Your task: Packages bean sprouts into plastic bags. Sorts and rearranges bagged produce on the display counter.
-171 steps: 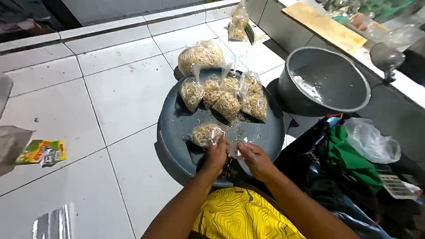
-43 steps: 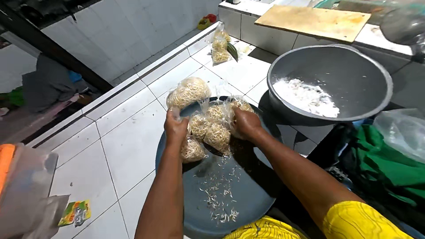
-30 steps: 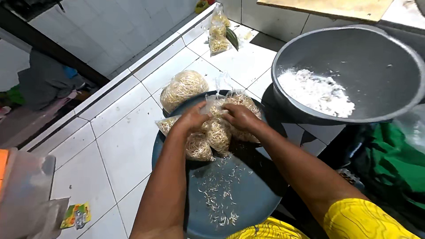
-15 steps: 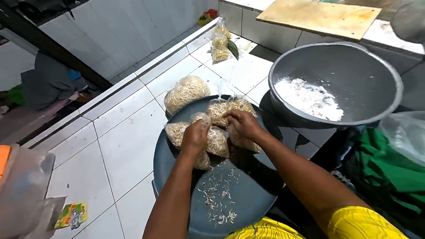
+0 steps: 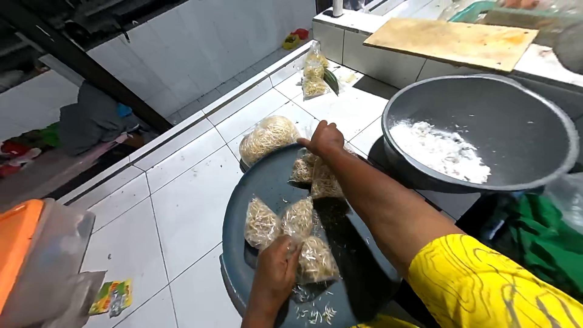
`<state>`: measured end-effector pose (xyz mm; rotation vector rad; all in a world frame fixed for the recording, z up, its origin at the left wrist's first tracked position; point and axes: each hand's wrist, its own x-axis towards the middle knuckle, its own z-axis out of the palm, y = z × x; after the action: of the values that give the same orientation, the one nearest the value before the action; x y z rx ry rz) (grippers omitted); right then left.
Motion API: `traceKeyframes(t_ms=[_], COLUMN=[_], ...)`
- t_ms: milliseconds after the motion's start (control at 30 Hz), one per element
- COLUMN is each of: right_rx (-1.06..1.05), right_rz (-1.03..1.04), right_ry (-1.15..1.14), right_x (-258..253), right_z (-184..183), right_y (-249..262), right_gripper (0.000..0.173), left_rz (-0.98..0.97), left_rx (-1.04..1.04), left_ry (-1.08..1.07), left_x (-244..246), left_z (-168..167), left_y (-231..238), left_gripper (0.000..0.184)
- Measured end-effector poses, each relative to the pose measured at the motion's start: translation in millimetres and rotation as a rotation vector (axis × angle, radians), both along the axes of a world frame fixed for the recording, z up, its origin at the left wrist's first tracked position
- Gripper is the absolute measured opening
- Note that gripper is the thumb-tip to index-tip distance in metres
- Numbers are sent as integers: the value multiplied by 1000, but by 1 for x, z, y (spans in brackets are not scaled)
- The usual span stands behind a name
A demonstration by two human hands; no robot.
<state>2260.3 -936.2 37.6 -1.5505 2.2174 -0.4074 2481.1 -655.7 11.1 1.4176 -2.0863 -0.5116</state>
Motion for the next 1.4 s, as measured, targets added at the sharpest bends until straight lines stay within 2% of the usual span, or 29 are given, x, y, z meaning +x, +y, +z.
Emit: traceKeyframes(t_ms=[100, 133, 267, 400, 500, 567, 700, 767, 867, 933, 1000, 1100, 1200, 1333, 1400], right_rx=[24, 9, -91, -273, -489, -676, -1064, -1119, -1042, -937, -858, -681, -440, -326, -369], right_rz=[148, 182, 194, 240, 273, 288, 365, 382, 228, 75, 12, -21, -69, -313, -418], right_ry=[96, 95, 29, -40, -118, -173, -356, -424, -448, -344, -209, -54, 52, 71, 36], right_x=[10, 10, -1, -8, -14, -24, -66, -94, -129, -146, -165, -187, -208, -233, -246], right_z=[-7, -9, -18, -4, 22, 45, 97, 122, 137, 127, 100, 51, 13, -20, -30], right_y=[1, 3, 15, 52, 94, 125, 201, 253, 355, 427, 487, 565, 631, 717, 765], right_gripper=[34, 26, 29, 29, 33, 30, 26, 26, 26, 25, 25, 40, 50, 47, 46], left_rz=[46, 68, 161, 208, 191, 91, -84, -106, -172, -225, -289, -354, -462, -668, -723], left_rx=[-24, -38, -142, -242, -285, -337, -429, -367, -255, -188, -138, -95, -72, -25, -17], left_ry=[43, 71, 236, 486, 647, 740, 752, 768, 737, 756, 809, 850, 874, 703, 591], left_x=[2, 4, 11, 19, 24, 35, 64, 74, 76, 66, 54, 31, -9, -88, -134], left_z=[-3, -4, 1, 34, 75, 96, 111, 119, 123, 120, 113, 99, 85, 70, 61], left_y=[17, 22, 35, 52, 79, 94, 124, 140, 154, 159, 161, 169, 178, 191, 208], left_gripper=[36, 36, 37, 31, 15, 15, 15, 16, 18, 16, 16, 17, 21, 18, 19])
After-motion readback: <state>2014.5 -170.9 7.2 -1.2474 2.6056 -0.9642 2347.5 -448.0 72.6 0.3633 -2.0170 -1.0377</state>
